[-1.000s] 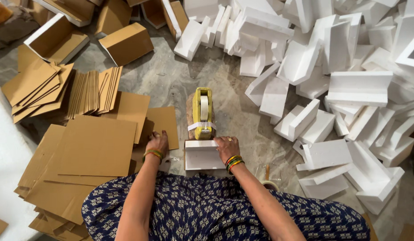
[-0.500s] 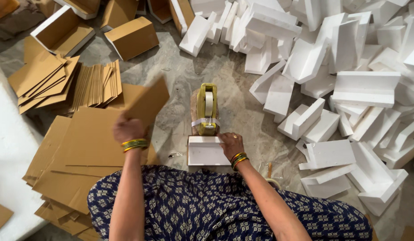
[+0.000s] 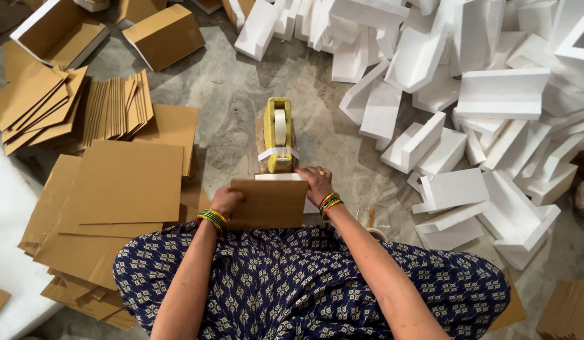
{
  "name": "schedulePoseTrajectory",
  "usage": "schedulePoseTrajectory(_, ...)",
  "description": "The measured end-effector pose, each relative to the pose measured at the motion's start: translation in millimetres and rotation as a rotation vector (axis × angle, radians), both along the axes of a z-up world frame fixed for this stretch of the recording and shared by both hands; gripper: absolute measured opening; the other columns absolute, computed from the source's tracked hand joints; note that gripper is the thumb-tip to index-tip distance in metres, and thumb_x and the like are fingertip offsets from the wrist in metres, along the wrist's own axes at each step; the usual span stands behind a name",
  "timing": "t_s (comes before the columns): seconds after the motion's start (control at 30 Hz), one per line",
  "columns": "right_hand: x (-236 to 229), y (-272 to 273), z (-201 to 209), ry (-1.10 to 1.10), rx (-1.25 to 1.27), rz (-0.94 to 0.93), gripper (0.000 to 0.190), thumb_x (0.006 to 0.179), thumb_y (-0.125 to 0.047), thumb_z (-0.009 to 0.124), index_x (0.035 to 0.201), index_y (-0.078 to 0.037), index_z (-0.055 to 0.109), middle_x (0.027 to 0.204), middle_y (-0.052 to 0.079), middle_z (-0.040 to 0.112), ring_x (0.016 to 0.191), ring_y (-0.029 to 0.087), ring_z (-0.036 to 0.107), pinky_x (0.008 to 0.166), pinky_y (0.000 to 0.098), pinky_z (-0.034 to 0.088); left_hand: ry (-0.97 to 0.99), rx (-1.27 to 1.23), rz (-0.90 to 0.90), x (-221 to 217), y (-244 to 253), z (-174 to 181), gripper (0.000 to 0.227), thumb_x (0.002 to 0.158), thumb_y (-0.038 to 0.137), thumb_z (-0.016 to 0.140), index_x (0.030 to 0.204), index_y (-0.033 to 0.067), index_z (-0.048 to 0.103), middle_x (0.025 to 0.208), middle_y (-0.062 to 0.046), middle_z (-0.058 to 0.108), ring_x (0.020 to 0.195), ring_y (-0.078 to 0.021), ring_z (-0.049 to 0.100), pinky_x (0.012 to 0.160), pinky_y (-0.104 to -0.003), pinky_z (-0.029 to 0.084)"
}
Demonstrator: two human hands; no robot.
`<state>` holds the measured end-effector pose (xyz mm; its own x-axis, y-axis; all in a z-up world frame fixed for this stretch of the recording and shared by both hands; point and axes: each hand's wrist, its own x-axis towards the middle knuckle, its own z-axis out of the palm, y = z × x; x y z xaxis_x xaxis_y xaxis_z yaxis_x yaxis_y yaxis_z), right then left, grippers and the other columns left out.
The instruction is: The person sits on the floor and assembles small cardboard boxes by inserting white foam inserts into the cardboard shells. They use a tape dispenser to apply tape to the seams of the boxes to secure them. The person handles the boxes one at a time, repeating the process of inserting the foam and taping the edges.
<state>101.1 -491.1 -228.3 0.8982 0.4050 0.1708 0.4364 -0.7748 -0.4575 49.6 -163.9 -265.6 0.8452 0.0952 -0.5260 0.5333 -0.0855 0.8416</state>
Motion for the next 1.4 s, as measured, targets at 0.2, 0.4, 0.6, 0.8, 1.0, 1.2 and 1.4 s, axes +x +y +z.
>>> schedulePoseTrajectory(0.2,-0.2,-0.1,33.6,0.297,-0.012,0.019,0.056,0.083,-0.02,0.078,0.136,-0.019,0.058,0.133,0.009,0.062,0.132,0.025,0.045,0.115,0.0462,0.016,-0.023,-0.009,-0.077,-11.4,-12.9,4.6,0.045,0.072,-0.009,0.081,0.114,-0.0014,0.068,0.103,-0.015,0.079,0.09,-0.0212,0.074,0.081,-0.034,0.062)
schedulePoseTrajectory(0.4,22.1,-15.1,47.0,0.665,0.385,0.15,0.048,0.093,-0.004,0.069,0.139,-0.014,0.061,0.142,0.007,0.063,0.132,0.02,0.058,0.113,0.0345,0.046,-0.074,-0.236,-0.017,-3.3,-28.8,-14.0,0.045,0.071,-0.011,0.08,0.114,-0.0023,0.067,0.105,-0.013,0.078,0.092,-0.0207,0.075,0.084,-0.034,0.064)
schedulePoseTrajectory(0.6,18.4,-27.6,35.5,0.778,1.058,0.093,0.067,0.068,0.011,0.053,0.133,0.007,0.067,0.135,0.018,0.073,0.129,0.023,0.066,0.097,0.0388,0.053,-0.211,0.084,-0.049,-4.4,-45.3,5.3,0.05,0.068,-0.004,0.086,0.114,-0.0015,0.066,0.103,-0.013,0.078,0.093,-0.0193,0.076,0.084,-0.033,0.062)
schedulePoseTrajectory(0.8,7.0,-16.0,55.3,0.529,0.517,0.222,0.068,0.079,-0.012,0.082,0.135,-0.001,0.044,0.133,0.013,0.062,0.124,0.025,0.059,0.105,0.0393,0.048,-0.257,0.397,-0.074,-11.8,-43.4,23.9,0.05,0.065,0.012,0.092,0.109,0.0024,0.069,0.1,-0.017,0.076,0.092,-0.0278,0.075,0.084,-0.037,0.06)
schedulePoseTrajectory(1.0,-8.0,-1.2,52.1,-0.003,0.136,0.019,0.066,0.061,-0.018,0.094,0.11,-0.01,0.05,0.138,0.021,0.054,0.127,0.038,0.054,0.104,0.0468,0.049,-0.385,0.562,-0.128,-10.2,-44.3,23.8,0.035,0.069,0.011,0.086,0.101,0.0048,0.071,0.095,-0.018,0.073,0.091,-0.0356,0.07,0.083,-0.043,0.057)
schedulePoseTrajectory(1.2,-36.2,9.0,46.1,-0.098,-0.192,-0.085,0.078,0.068,-0.001,0.084,0.139,-0.01,0.053,0.12,0.019,0.055,0.111,0.038,0.057,0.095,0.0464,0.053,-0.368,0.686,-0.16,-5.8,-57.9,43.5,0.036,0.074,0.014,0.086,0.103,0.0061,0.067,0.114,-0.016,0.065,0.096,-0.0392,0.067,0.083,-0.046,0.056)
schedulePoseTrajectory(1.4,-24.1,20.1,47.8,-0.144,-0.24,-0.143,0.054,0.068,-0.002,0.083,0.114,-0.015,0.059,0.109,0.011,0.056,0.106,0.033,0.058,0.092,0.0498,0.05,-0.446,0.428,0.047,13.5,-52.5,47.8,0.088,0.052,0.003,0.092,0.128,0.0038,0.048,0.125,-0.018,0.057,0.105,-0.0376,0.063,0.087,-0.045,0.054)
